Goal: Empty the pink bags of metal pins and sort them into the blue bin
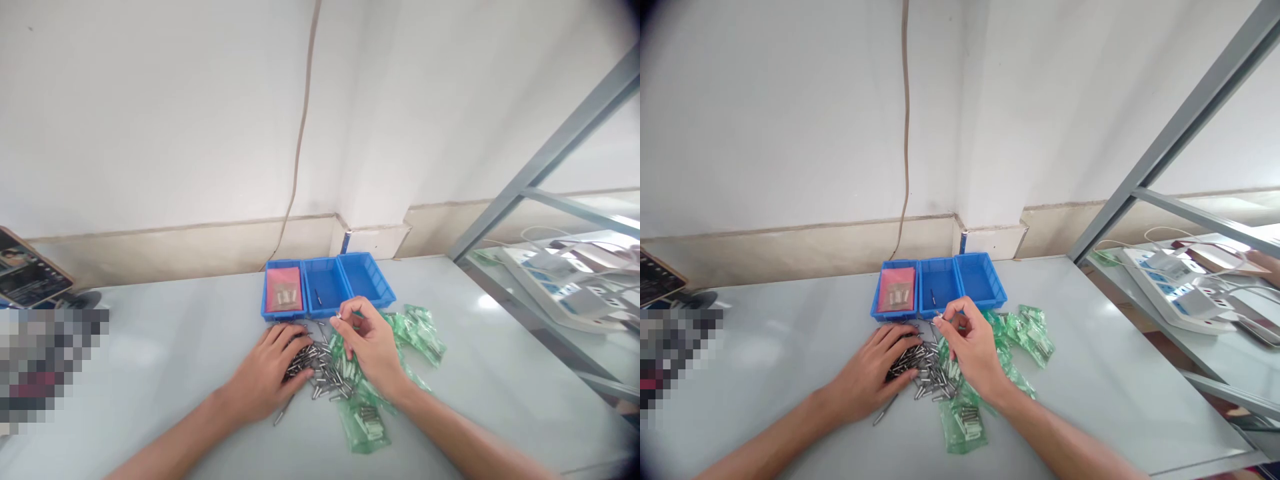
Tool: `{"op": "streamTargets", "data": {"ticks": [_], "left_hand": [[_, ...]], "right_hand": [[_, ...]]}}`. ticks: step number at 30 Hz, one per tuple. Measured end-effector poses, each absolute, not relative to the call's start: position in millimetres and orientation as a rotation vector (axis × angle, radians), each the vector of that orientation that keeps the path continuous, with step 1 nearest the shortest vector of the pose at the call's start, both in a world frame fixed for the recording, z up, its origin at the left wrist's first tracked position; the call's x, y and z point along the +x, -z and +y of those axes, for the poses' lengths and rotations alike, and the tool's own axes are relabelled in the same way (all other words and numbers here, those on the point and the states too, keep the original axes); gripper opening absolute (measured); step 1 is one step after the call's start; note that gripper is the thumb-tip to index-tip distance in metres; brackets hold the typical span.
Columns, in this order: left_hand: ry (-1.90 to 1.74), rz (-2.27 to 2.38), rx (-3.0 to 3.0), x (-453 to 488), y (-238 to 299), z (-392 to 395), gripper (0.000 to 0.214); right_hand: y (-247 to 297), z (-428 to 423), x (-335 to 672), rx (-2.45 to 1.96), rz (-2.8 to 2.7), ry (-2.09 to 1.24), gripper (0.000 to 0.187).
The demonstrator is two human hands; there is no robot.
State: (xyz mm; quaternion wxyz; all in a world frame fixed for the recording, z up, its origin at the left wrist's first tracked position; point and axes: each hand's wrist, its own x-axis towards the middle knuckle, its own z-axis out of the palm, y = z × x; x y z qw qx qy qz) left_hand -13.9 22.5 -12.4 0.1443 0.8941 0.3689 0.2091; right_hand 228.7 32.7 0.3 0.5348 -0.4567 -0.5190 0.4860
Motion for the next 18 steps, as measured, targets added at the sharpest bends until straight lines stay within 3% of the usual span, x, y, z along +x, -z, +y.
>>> {"op": "streamTargets", "data": {"ticks": [18], "left_hand": [[-0.585, 1.05, 2.57, -15.1, 13.8, 22.8, 0.038]], "right_hand": [[-0.7, 33.7, 229.9, -1.173, -1.264, -1.157, 0.031]]}}
